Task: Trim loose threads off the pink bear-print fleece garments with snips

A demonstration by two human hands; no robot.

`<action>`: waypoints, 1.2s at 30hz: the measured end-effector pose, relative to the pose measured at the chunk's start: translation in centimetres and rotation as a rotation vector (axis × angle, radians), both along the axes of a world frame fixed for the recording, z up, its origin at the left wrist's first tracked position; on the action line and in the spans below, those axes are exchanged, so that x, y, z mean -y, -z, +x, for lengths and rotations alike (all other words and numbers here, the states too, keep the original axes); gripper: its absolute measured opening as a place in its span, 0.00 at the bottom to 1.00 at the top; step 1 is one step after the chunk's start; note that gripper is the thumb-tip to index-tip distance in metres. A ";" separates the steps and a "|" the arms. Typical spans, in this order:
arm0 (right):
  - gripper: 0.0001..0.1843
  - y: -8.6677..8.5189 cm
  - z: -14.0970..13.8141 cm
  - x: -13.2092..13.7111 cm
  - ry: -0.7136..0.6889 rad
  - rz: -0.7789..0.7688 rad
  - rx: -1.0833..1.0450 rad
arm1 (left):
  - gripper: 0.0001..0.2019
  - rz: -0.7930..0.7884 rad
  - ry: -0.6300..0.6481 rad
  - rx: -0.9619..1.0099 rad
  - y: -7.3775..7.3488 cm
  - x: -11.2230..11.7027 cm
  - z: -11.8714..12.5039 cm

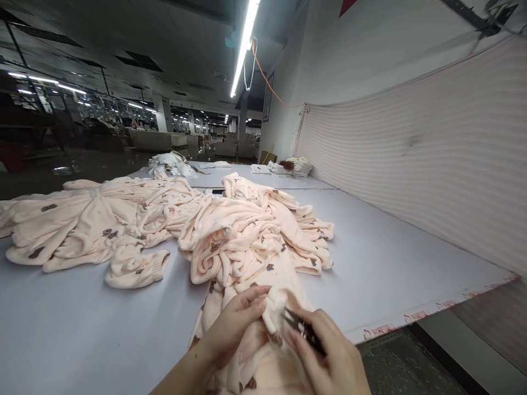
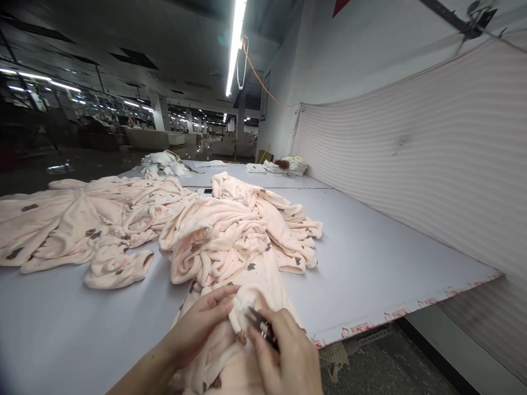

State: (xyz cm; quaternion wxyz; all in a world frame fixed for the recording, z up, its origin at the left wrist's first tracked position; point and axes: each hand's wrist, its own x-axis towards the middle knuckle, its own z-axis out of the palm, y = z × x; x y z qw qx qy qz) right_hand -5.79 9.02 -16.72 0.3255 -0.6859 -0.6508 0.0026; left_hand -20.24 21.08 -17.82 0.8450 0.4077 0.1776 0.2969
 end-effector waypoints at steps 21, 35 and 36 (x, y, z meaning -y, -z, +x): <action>0.14 0.9 3.2 -5.6 0.152 -0.057 0.108 | 0.11 0.425 -0.384 -0.412 4.2 2.9 -5.9; 0.09 2.5 0.8 -6.4 -0.174 -0.167 -0.687 | 0.13 0.033 -0.618 -0.113 1.2 1.8 -3.3; 0.09 2.0 1.4 -6.2 -0.189 -0.164 -0.714 | 0.13 0.027 -0.613 -0.103 1.2 1.6 -3.2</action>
